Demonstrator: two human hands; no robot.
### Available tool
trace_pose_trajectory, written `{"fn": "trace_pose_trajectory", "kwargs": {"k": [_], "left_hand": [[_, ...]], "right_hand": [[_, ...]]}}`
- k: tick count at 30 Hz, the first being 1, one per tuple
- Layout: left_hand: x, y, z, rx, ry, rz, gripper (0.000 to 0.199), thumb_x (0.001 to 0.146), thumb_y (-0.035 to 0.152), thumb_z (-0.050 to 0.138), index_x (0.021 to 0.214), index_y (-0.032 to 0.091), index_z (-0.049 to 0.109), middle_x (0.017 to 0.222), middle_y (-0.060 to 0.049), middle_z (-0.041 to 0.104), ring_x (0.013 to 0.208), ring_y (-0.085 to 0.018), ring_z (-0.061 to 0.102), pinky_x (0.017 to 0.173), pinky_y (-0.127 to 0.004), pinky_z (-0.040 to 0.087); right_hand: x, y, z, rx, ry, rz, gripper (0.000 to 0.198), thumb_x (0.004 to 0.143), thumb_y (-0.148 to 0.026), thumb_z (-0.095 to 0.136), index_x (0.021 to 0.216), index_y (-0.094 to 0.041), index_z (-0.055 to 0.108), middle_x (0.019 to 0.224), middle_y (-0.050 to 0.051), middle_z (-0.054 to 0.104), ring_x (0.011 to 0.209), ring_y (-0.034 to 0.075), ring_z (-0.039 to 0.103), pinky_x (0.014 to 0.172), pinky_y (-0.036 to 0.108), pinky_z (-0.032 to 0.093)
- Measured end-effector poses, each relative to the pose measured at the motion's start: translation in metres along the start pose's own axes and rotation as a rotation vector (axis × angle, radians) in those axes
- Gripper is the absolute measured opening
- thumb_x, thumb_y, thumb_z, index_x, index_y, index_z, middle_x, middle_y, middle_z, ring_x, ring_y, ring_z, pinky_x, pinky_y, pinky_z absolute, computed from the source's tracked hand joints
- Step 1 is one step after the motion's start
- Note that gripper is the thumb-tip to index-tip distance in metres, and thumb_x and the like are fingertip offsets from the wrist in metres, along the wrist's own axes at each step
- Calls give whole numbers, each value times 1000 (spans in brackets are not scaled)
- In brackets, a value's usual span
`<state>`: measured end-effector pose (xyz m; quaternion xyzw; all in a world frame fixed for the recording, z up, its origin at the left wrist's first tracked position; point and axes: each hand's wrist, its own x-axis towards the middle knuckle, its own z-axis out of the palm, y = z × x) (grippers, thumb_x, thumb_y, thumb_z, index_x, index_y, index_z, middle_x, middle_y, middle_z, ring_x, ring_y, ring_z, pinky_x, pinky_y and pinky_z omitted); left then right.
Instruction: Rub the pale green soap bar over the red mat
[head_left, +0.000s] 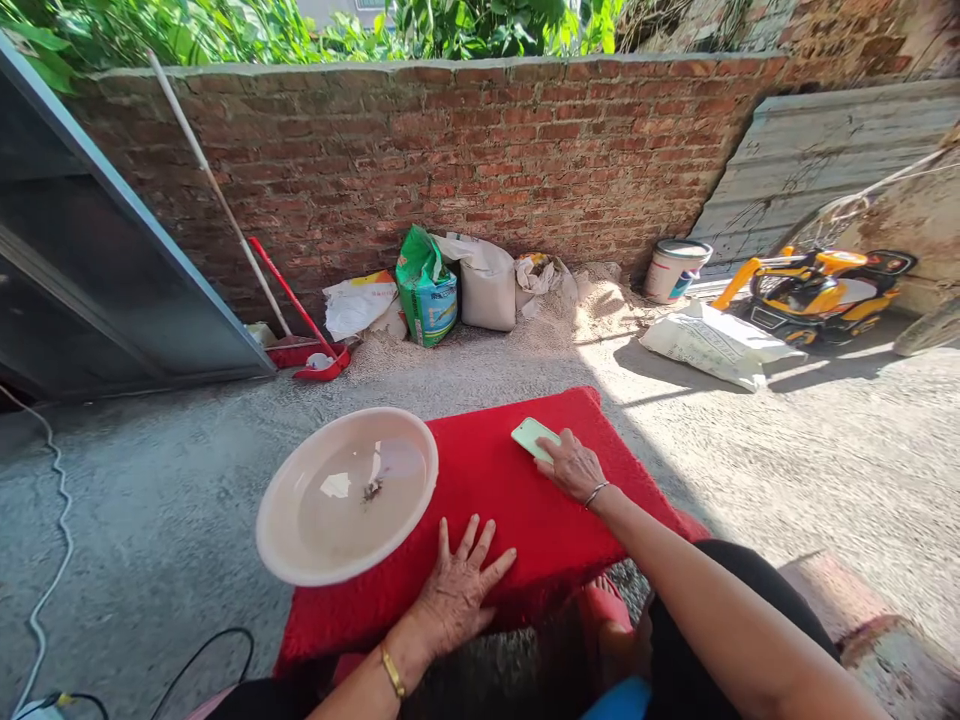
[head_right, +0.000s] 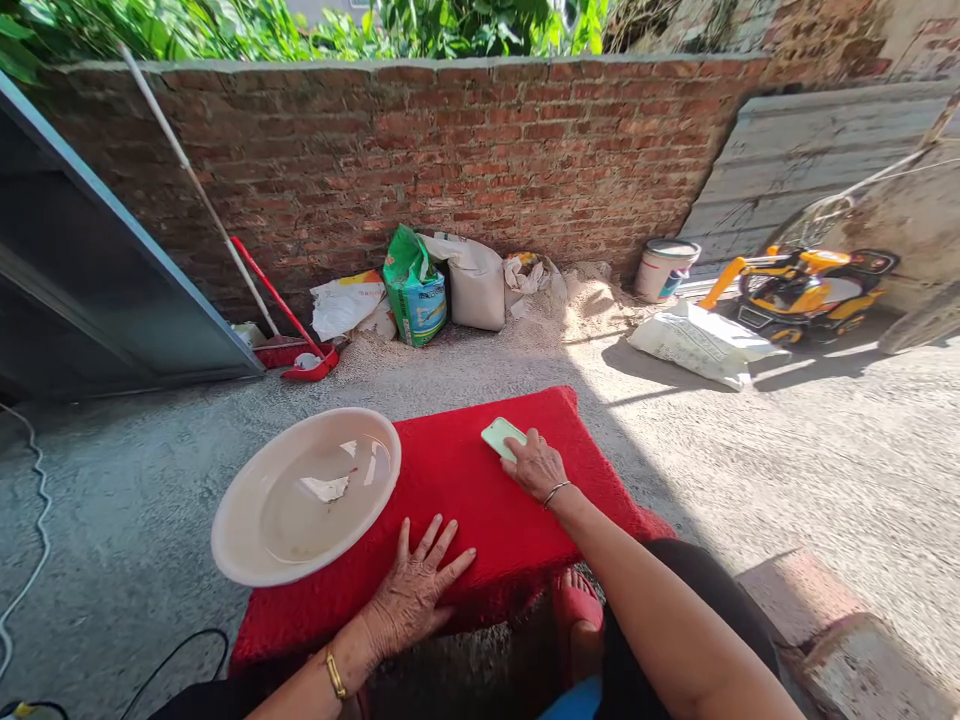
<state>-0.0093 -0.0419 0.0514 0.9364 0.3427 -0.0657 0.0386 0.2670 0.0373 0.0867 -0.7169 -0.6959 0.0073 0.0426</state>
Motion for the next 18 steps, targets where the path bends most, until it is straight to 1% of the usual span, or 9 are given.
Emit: {"fn": "trace_pose_trajectory", "kwargs": {"k": [2, 5, 7, 9, 11, 13, 15, 17, 18], "left_hand": [[-1, 0, 0, 5, 0, 4, 90, 72, 28, 71, 145, 43, 20, 155, -12, 16, 141, -40, 9, 100, -75, -2], [-2, 1, 0, -3, -4, 10, 91, 71, 27, 71, 145, 43, 19, 155, -12, 15, 141, -39, 9, 100, -75, -2], [-2, 1, 1, -8, -1, 15, 91, 71, 28, 71, 145, 43, 18, 155, -12, 14, 141, -39, 8, 100, -75, -3], [-2, 1, 1, -8, 5, 20, 91, 71, 28, 70, 145, 43, 19, 155, -12, 14, 141, -39, 9, 99, -76, -4], [-1, 1, 1, -5, 5, 20, 90, 72, 29, 70, 144, 43, 20, 155, -12, 15, 141, -39, 9, 98, -76, -5], [-1, 1, 1, 0, 4, 18, 88, 72, 29, 70, 144, 42, 21, 155, -12, 15, 141, -39, 10, 99, -76, -5], [-1, 0, 1, 5, 10, 17, 88, 72, 30, 70, 144, 42, 21, 155, -12, 16, 141, -39, 11, 99, -75, -5], [-1, 0, 2, 12, 20, 20, 89, 72, 30, 70, 144, 43, 20, 155, -12, 16, 141, -39, 11, 99, -76, -4], [-1, -1, 3, 16, 27, 22, 90, 72, 29, 71, 144, 43, 20, 155, -12, 16, 141, -39, 11, 99, -76, -3]], "right_hand": [[2, 20, -3, -38, -2, 128, 36, 95, -47, 48, 127, -31, 53, 107, 10, 44, 95, 25, 53, 73, 31, 45], [7, 68, -14, -41, 6, 476, 40, 95, -47, 45, 128, -26, 54, 107, 13, 44, 95, 28, 54, 76, 36, 45], [7, 89, -20, -13, 20, 600, 41, 95, -49, 43, 128, -26, 54, 106, 13, 44, 93, 28, 55, 77, 38, 45], [2, 89, -21, -1, 49, 561, 42, 95, -50, 43, 128, -27, 53, 106, 12, 44, 92, 26, 55, 77, 36, 45], [-5, 71, -16, -8, 70, 398, 40, 96, -50, 45, 129, -29, 53, 107, 10, 44, 92, 24, 55, 76, 33, 45], [-11, 48, -8, -35, 59, 207, 38, 95, -48, 48, 128, -30, 53, 108, 9, 44, 92, 23, 54, 74, 30, 44], [-13, 34, -1, -75, 39, 64, 36, 94, -47, 50, 127, -31, 54, 109, 9, 44, 90, 22, 53, 72, 29, 44], [-12, 40, 1, -124, 37, 66, 36, 94, -46, 50, 126, -30, 54, 108, 9, 44, 90, 23, 52, 72, 30, 43], [-10, 49, 0, -142, 43, 135, 36, 94, -46, 50, 126, -29, 54, 107, 10, 44, 90, 24, 52, 72, 31, 43]]}}
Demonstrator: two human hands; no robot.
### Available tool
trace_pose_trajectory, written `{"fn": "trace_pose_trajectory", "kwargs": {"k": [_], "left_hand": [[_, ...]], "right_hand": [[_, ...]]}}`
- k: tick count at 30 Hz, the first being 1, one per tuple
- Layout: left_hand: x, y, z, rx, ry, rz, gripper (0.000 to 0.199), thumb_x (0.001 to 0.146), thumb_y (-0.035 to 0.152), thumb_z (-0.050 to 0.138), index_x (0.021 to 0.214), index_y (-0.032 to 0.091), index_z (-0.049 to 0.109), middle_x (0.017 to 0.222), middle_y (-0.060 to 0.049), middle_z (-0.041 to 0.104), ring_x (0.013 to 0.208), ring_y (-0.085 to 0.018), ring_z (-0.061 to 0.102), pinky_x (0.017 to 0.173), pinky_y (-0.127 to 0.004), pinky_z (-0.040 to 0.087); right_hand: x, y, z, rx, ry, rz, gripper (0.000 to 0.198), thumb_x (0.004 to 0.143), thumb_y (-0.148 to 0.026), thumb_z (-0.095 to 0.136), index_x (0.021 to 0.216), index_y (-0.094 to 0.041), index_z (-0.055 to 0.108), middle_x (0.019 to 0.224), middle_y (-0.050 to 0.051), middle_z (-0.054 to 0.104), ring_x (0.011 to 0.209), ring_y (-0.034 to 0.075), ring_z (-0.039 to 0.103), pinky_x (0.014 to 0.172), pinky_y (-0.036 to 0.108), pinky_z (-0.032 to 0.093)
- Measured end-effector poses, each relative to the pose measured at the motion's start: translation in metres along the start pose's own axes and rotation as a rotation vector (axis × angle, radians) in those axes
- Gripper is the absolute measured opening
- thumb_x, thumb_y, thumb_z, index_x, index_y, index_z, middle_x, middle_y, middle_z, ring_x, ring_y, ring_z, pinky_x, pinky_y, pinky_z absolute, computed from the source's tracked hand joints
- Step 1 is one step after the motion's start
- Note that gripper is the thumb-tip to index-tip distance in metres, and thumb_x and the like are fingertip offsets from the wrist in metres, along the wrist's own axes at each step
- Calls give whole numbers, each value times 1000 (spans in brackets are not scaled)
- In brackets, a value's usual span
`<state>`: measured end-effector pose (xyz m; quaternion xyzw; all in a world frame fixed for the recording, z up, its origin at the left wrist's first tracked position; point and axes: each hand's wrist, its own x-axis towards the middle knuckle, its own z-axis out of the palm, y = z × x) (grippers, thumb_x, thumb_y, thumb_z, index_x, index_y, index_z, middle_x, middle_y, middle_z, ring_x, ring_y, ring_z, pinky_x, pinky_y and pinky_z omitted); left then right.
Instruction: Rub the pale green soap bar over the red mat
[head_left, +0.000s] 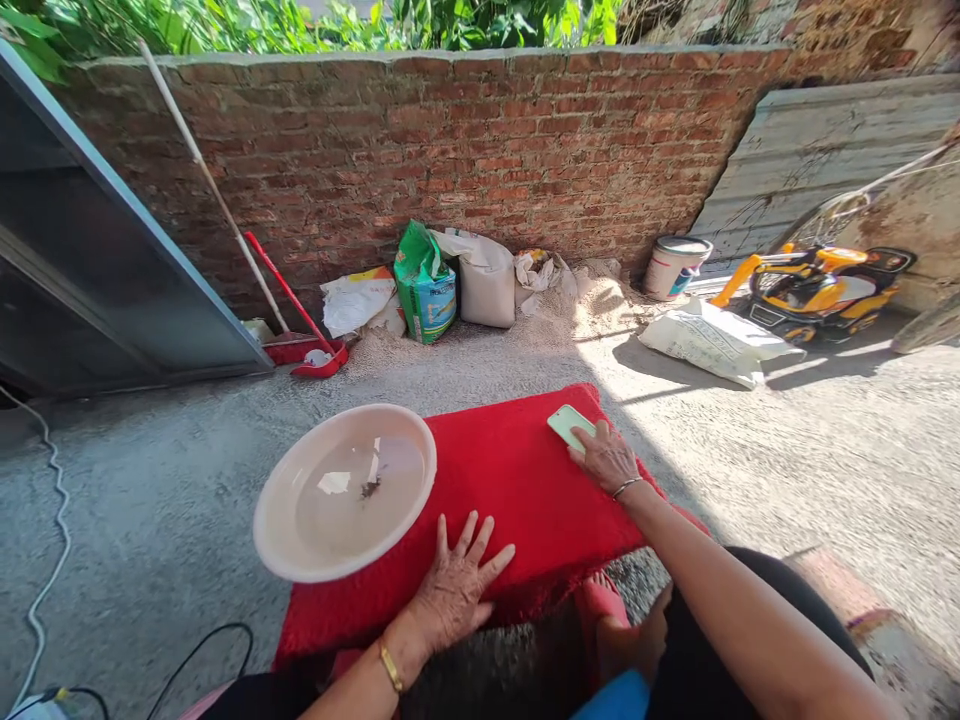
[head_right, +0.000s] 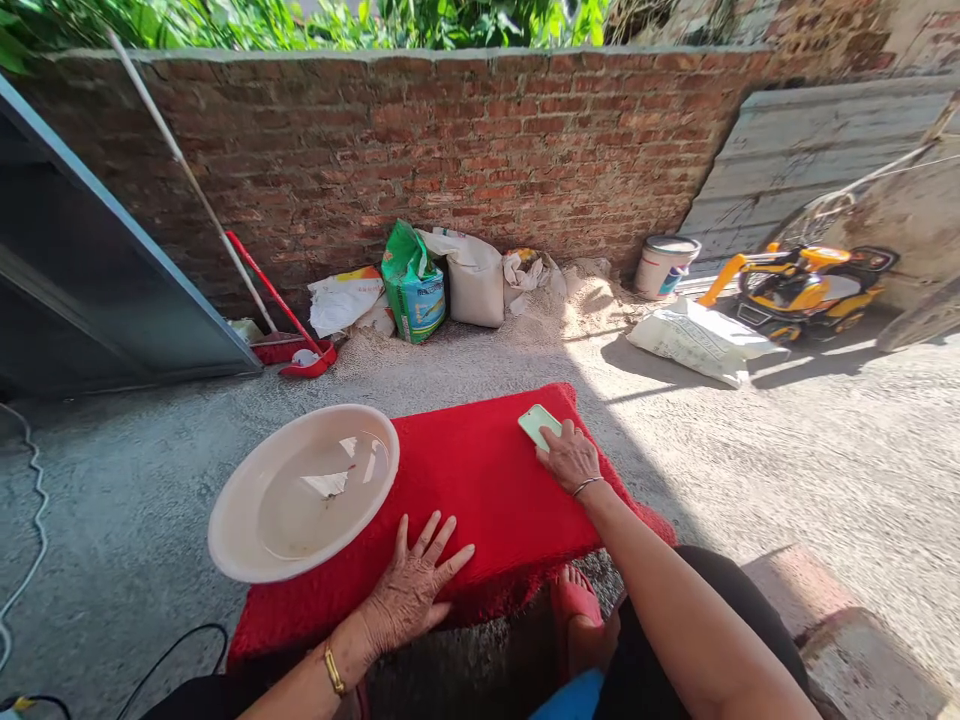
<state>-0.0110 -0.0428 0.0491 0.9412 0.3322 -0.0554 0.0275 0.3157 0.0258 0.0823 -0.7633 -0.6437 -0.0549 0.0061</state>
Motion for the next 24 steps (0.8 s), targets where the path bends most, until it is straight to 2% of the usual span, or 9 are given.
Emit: {"fn": "trace_pose_trajectory", "kwargs": {"k": [3, 5, 7, 12, 14, 16, 21, 24], "left_hand": [[0, 0, 2, 4, 25, 8, 90, 71, 29, 71, 145, 43, 20, 155, -12, 17, 141, -39, 12, 99, -76, -3], [0, 0, 4, 3, 39, 11, 89, 72, 30, 70, 145, 42, 20, 155, -12, 17, 141, -39, 12, 100, -75, -3], [0, 0, 5, 2, 43, 12, 89, 72, 31, 70, 145, 42, 21, 155, -12, 17, 141, -39, 12, 100, -75, -4], [1, 0, 4, 13, 28, -3, 89, 72, 29, 71, 144, 43, 22, 154, -12, 18, 141, -39, 13, 100, -75, -4], [1, 0, 4, 16, 20, -8, 89, 71, 29, 71, 144, 43, 22, 154, -12, 19, 141, -39, 13, 100, -75, -4], [0, 0, 3, 13, 11, -8, 90, 71, 29, 72, 144, 43, 22, 155, -12, 18, 141, -39, 12, 100, -75, -5], [0, 1, 1, -15, 7, 2, 89, 72, 30, 71, 144, 42, 21, 155, -12, 16, 141, -39, 10, 100, -75, -6], [0, 1, 1, -17, 11, -1, 88, 72, 30, 70, 144, 42, 22, 155, -12, 15, 141, -39, 10, 100, -74, -7]], "right_hand": [[11, 33, -1, -22, -3, 310, 38, 94, -46, 48, 125, -25, 55, 105, 13, 45, 90, 27, 53, 70, 33, 44], [17, 44, -3, -13, 16, 399, 39, 94, -48, 47, 124, -25, 55, 105, 14, 44, 90, 28, 53, 70, 34, 44], [21, 37, -4, -5, 49, 339, 39, 94, -48, 47, 125, -25, 55, 107, 14, 43, 91, 27, 52, 70, 33, 44], [32, -14, 2, 15, 80, 91, 38, 94, -47, 50, 126, -28, 54, 111, 12, 42, 93, 25, 50, 73, 31, 43], [39, -20, 3, 26, 87, 52, 37, 94, -46, 50, 127, -29, 53, 112, 12, 41, 95, 25, 49, 75, 31, 43], [44, -11, 2, 28, 65, 103, 36, 94, -44, 50, 125, -27, 54, 113, 13, 41, 97, 27, 49, 75, 32, 44], [43, 36, -5, 34, -4, 424, 37, 93, -43, 49, 122, -21, 57, 112, 17, 42, 97, 31, 50, 73, 35, 45], [33, 35, -7, 70, 29, 369, 40, 94, -47, 47, 127, -24, 54, 112, 15, 42, 96, 29, 51, 74, 35, 45]]}}
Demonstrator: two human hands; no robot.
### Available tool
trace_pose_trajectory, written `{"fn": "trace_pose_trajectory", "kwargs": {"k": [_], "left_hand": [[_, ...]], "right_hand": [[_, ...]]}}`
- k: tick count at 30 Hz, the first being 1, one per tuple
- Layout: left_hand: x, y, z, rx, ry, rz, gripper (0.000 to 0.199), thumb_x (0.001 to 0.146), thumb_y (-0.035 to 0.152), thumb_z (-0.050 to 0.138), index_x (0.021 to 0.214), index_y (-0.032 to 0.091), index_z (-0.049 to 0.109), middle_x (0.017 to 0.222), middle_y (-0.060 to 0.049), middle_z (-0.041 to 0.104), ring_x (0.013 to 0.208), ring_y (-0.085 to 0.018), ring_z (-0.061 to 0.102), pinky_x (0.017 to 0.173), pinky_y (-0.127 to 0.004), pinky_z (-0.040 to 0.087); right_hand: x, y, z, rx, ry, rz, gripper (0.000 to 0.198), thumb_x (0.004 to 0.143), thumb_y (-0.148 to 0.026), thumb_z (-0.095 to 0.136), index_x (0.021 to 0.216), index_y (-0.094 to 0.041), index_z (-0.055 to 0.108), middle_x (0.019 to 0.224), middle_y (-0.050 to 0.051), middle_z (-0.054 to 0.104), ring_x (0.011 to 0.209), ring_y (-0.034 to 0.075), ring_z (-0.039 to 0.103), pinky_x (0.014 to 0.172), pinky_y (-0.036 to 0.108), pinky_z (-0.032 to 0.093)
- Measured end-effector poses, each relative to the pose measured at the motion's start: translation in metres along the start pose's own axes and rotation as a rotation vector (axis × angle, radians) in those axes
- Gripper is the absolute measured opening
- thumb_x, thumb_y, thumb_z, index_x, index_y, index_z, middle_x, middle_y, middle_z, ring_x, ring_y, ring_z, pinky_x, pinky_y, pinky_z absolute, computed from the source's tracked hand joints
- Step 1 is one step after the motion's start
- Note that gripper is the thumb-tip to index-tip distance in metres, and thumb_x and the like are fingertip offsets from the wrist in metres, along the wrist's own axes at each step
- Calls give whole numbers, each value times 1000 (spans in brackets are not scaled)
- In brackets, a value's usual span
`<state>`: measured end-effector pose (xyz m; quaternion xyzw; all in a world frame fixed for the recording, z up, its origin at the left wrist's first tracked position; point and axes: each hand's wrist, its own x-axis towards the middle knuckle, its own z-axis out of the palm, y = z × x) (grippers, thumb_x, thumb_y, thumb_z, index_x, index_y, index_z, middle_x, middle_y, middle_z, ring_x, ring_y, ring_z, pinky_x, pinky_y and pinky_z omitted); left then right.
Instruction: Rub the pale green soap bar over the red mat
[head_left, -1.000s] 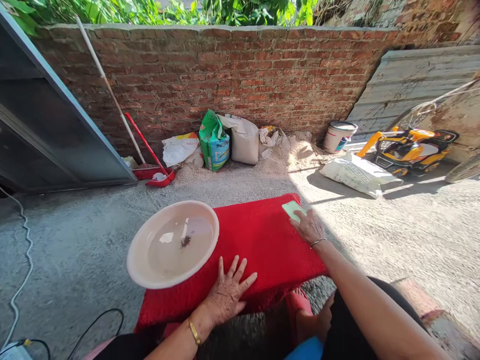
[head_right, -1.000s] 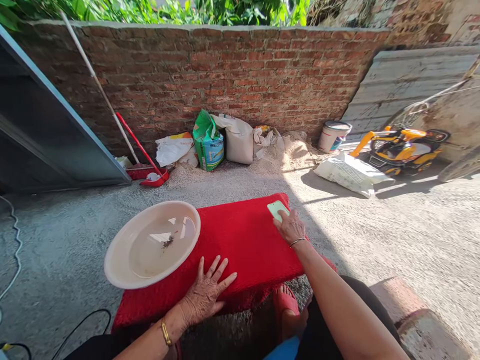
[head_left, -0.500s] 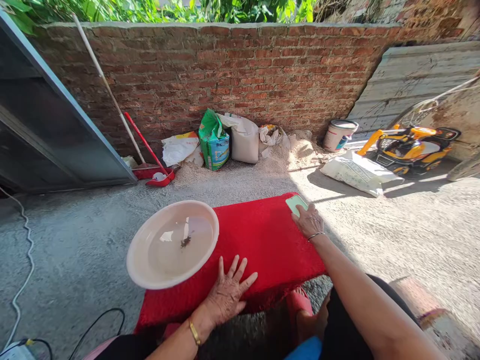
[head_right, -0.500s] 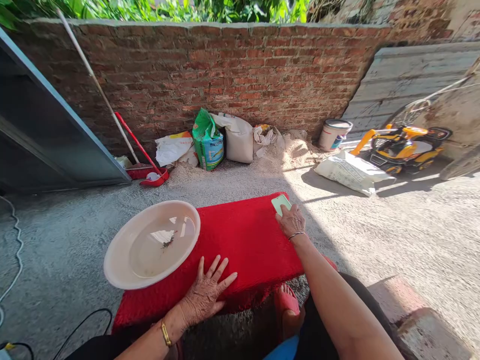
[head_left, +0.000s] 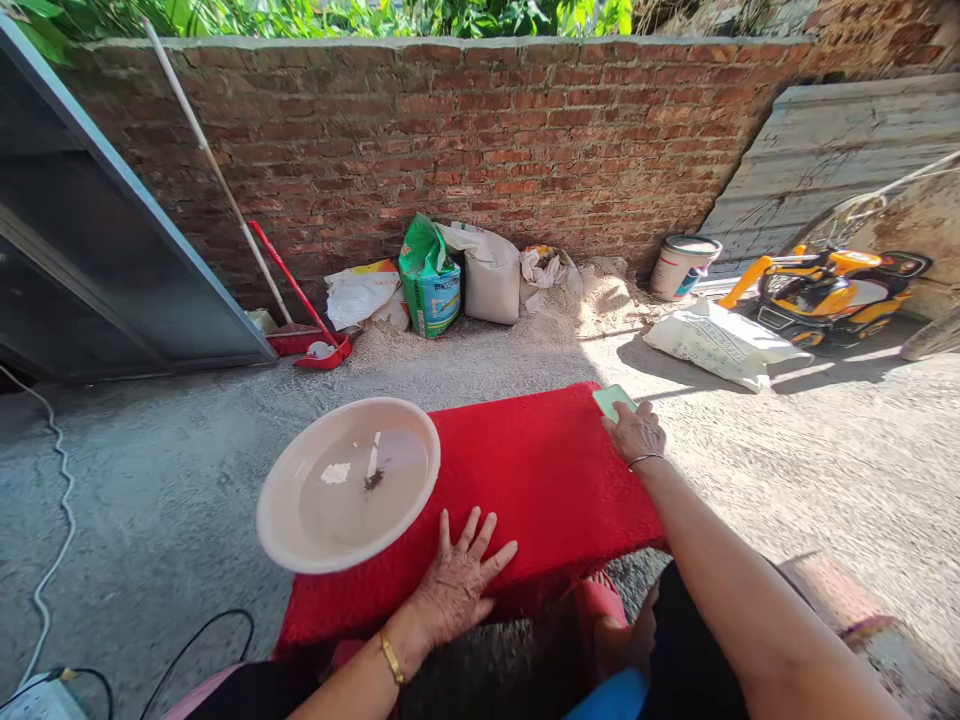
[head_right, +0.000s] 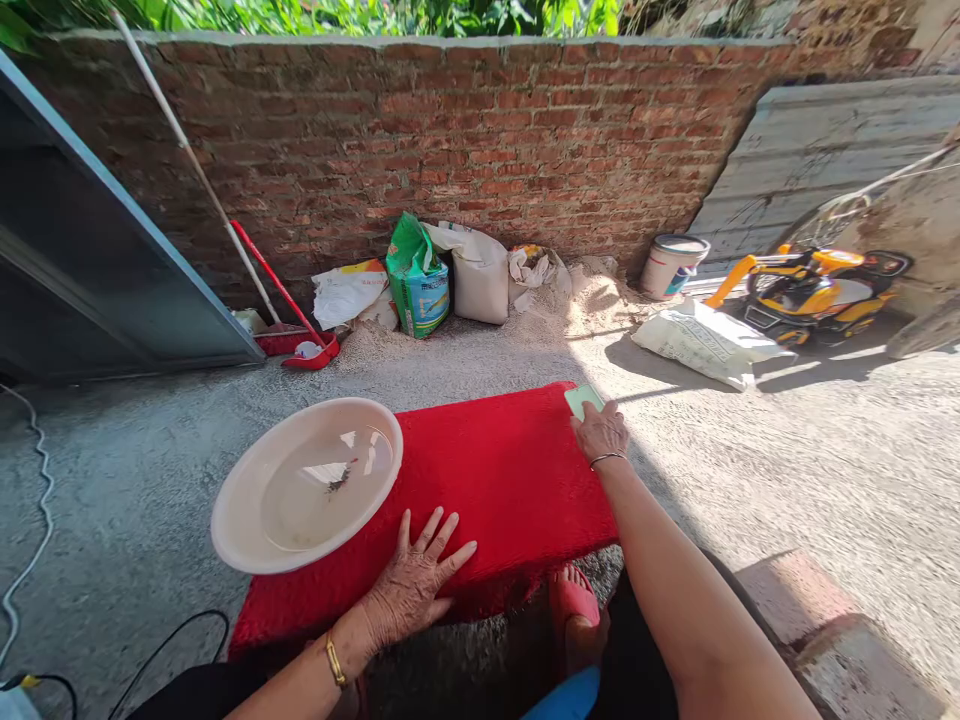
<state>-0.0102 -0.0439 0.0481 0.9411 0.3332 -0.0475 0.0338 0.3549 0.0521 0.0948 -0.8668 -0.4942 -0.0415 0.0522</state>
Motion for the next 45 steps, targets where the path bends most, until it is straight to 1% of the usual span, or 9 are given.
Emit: {"fn": "trace_pose_trajectory", "kwargs": {"k": [6, 12, 14, 22, 29, 33, 38, 41, 45], "left_hand": [[1, -1, 2, 15, -14, -9, 86, 73, 33, 69, 144, 42, 22, 155, -11, 15, 141, -39, 10, 100, -74, -7], [1, 1, -4, -5, -10, 0, 85, 73, 31, 70, 144, 42, 24, 155, -12, 15, 141, -39, 10, 100, -74, -7], [1, 1, -5, -11, -14, -1, 85, 73, 31, 70, 144, 41, 24, 155, -12, 15, 141, -39, 10, 100, -74, -7], [0, 2, -5, 8, -20, -12, 83, 74, 34, 68, 144, 41, 24, 155, -11, 15, 141, -39, 10, 100, -74, -8], [3, 4, -10, -21, -44, -16, 84, 73, 32, 70, 144, 40, 26, 155, -13, 16, 141, -39, 9, 99, -74, -7], [1, 2, -9, -38, -12, -20, 83, 73, 31, 68, 144, 41, 26, 155, -12, 17, 141, -38, 9, 100, -73, -7], [-3, -2, 2, -27, 49, -20, 83, 73, 31, 67, 143, 44, 25, 155, -9, 18, 141, -37, 14, 102, -71, -7], [1, -9, 14, -3, 85, -45, 81, 74, 29, 65, 142, 46, 25, 155, -6, 19, 141, -36, 15, 104, -68, -9], [7, -15, 26, 5, 55, -51, 84, 72, 29, 65, 142, 48, 23, 155, -4, 18, 141, -36, 14, 103, -68, -10]], "right_hand": [[-27, -24, 9, 20, -81, -344, 40, 96, -45, 47, 133, -30, 48, 114, 11, 42, 95, 24, 53, 81, 33, 43], [-9, 32, 5, -84, -65, 57, 40, 95, -46, 46, 128, -25, 53, 108, 15, 44, 94, 30, 55, 77, 38, 44], [-11, 39, 4, -34, -50, 78, 42, 96, -49, 44, 130, -25, 51, 109, 14, 44, 94, 29, 55, 77, 37, 45], [-55, -14, 11, 73, -152, -478, 40, 97, -45, 46, 135, -31, 46, 113, 8, 44, 92, 21, 54, 81, 30, 44], [-29, 68, 1, 54, -147, 146, 44, 97, -51, 39, 132, -27, 48, 109, 14, 44, 95, 29, 56, 80, 41, 46], [-57, 83, 4, 220, -159, 54, 43, 97, -50, 38, 133, -27, 46, 105, 10, 45, 94, 26, 56, 81, 38, 46], [-128, 41, 11, 268, -67, -301, 36, 96, -40, 45, 129, -24, 49, 109, 9, 47, 96, 21, 54, 85, 32, 45], [-138, 27, 14, 177, -35, -457, 38, 93, -40, 54, 129, -31, 50, 113, 7, 49, 96, 22, 53, 86, 33, 44], [-114, 58, 6, 40, -6, -202, 37, 93, -38, 55, 128, -29, 52, 110, 9, 50, 92, 22, 56, 81, 33, 46]]}}
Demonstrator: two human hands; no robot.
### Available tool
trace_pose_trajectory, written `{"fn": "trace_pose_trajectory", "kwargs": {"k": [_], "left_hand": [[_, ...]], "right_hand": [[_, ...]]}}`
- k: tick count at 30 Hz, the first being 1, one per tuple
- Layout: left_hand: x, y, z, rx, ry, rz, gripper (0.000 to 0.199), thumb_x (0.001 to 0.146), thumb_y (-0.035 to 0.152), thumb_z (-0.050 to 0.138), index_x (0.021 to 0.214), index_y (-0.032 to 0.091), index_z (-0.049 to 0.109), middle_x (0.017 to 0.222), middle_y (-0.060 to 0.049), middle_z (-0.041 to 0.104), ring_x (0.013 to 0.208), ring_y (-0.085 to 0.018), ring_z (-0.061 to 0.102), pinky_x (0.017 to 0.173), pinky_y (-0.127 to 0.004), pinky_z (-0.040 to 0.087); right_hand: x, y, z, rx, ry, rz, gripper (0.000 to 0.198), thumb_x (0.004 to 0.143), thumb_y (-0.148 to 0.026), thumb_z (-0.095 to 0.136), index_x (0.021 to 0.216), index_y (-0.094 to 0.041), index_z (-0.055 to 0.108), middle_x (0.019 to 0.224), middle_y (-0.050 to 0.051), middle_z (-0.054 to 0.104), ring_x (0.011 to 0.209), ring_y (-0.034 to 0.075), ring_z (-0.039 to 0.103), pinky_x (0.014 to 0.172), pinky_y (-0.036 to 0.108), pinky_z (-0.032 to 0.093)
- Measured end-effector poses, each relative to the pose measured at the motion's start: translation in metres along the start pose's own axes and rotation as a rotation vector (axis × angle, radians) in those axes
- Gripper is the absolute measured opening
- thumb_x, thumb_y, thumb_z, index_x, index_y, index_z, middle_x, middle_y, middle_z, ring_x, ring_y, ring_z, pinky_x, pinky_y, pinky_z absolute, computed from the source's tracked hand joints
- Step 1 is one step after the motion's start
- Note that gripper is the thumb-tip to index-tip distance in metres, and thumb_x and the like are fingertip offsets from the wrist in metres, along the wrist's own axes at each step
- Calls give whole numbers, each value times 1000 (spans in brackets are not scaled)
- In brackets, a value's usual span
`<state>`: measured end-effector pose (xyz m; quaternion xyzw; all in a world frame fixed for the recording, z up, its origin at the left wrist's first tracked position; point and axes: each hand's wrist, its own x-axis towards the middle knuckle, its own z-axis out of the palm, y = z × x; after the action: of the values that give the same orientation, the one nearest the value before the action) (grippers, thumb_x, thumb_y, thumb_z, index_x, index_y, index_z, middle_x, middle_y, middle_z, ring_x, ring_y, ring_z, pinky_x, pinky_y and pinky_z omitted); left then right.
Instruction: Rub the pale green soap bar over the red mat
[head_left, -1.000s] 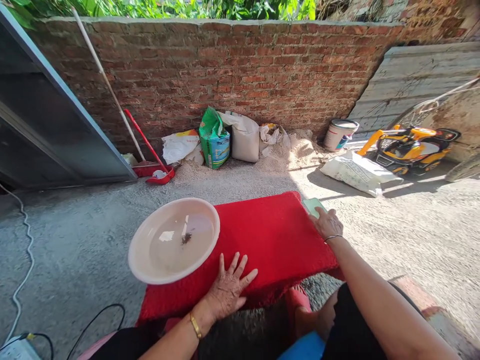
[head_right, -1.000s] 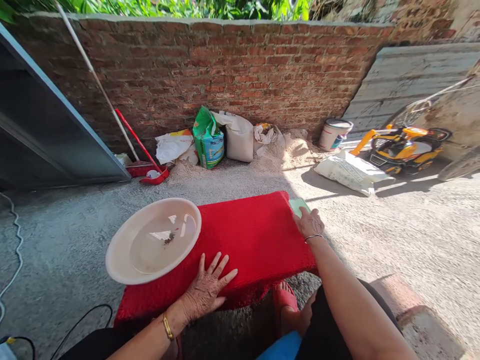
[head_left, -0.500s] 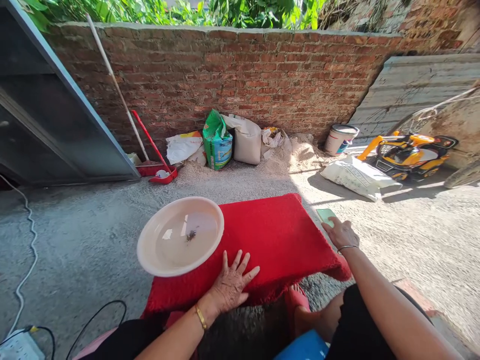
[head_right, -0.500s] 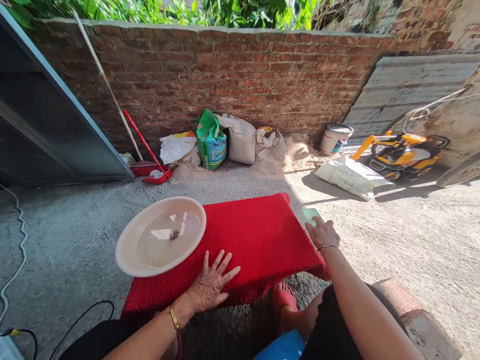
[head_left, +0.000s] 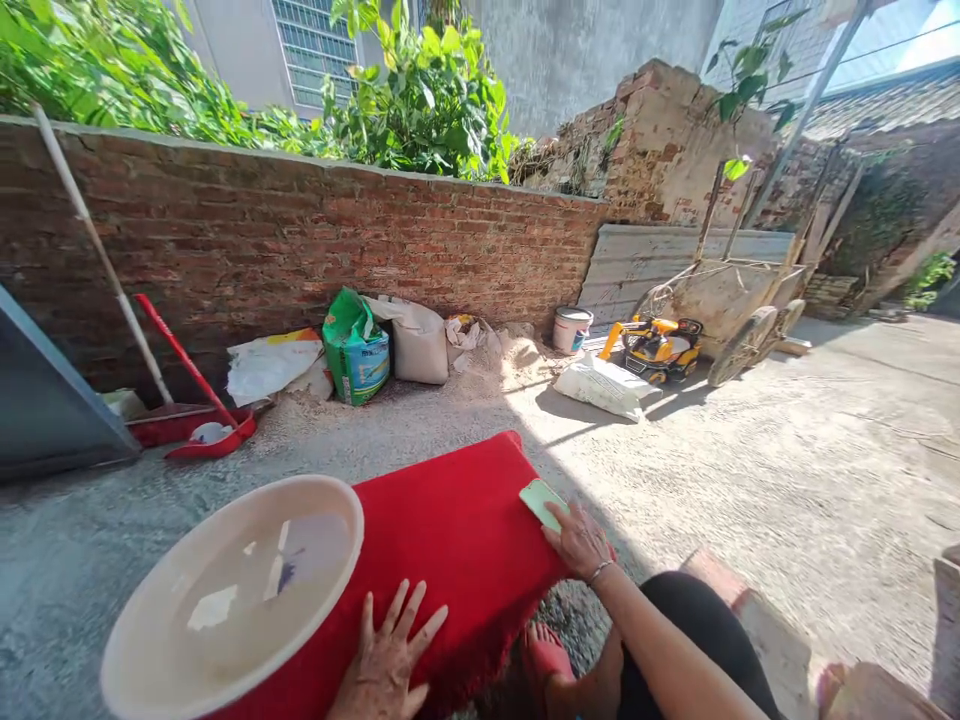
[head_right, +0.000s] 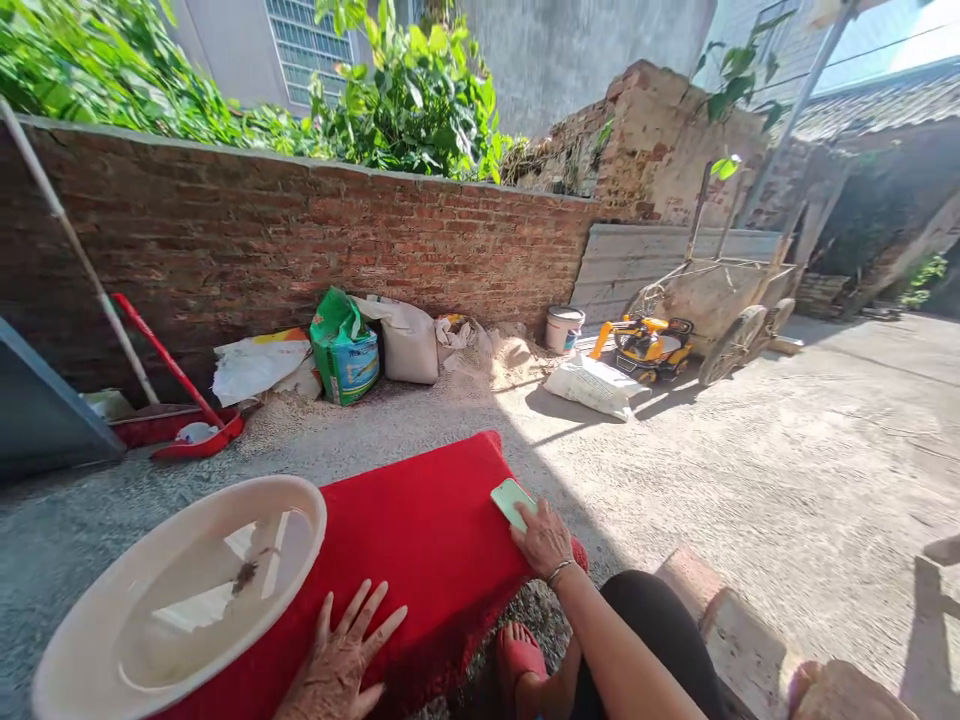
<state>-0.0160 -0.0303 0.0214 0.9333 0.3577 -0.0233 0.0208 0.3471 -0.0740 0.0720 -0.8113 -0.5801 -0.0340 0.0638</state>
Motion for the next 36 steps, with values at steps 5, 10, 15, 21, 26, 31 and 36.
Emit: {"fn": "trace_pose_trajectory", "kwargs": {"k": [5, 10, 15, 21, 26, 31, 36], "left_hand": [[1, 1, 1, -14, -69, -17, 92, 69, 28, 67, 143, 49, 17, 156, -4, 12, 141, -36, 10, 103, -68, -11], [0, -1, 4, -7, -39, -22, 94, 66, 29, 69, 142, 50, 18, 156, -5, 14, 141, -37, 12, 104, -69, -8], [-2, -14, 24, 90, 76, 39, 95, 65, 43, 72, 144, 46, 20, 152, -7, 27, 137, -38, 26, 106, -68, -5], [-5, -26, 30, 259, 252, 138, 96, 66, 67, 61, 147, 36, 18, 148, -8, 37, 133, -34, 34, 111, -59, 1], [-8, -24, 24, 288, 189, 146, 99, 65, 67, 61, 147, 34, 18, 148, -10, 36, 133, -35, 33, 110, -62, 6], [-11, -22, 22, 220, 41, 51, 108, 59, 51, 72, 148, 35, 13, 151, -12, 28, 135, -40, 29, 104, -71, 10], [-14, -10, 8, 133, -64, -55, 106, 57, 42, 72, 146, 40, 14, 155, -7, 18, 138, -41, 20, 104, -72, 9]], "right_hand": [[18, 32, -11, 36, -1, 292, 35, 97, -42, 47, 125, -22, 55, 105, 11, 49, 86, 22, 59, 75, 32, 48], [15, -36, 5, 164, 16, -44, 33, 95, -39, 53, 124, -26, 55, 110, 9, 49, 95, 21, 57, 80, 29, 47], [18, -69, 13, 107, 14, -224, 36, 91, -38, 57, 127, -30, 55, 115, 10, 49, 94, 25, 57, 84, 35, 45], [38, 3, -6, 82, -99, 126, 36, 96, -36, 45, 128, -22, 54, 105, 13, 51, 89, 28, 61, 77, 37, 47], [29, 2, 0, 258, -143, -61, 39, 97, -35, 44, 132, -19, 50, 112, 13, 49, 95, 27, 59, 82, 37, 47], [3, -39, 11, 349, -192, -383, 42, 91, -29, 53, 132, -22, 51, 126, 15, 44, 102, 27, 57, 88, 39, 46], [6, -39, 10, 365, -287, -387, 53, 85, -25, 59, 136, -18, 47, 123, 16, 47, 108, 28, 54, 93, 40, 43]]}}
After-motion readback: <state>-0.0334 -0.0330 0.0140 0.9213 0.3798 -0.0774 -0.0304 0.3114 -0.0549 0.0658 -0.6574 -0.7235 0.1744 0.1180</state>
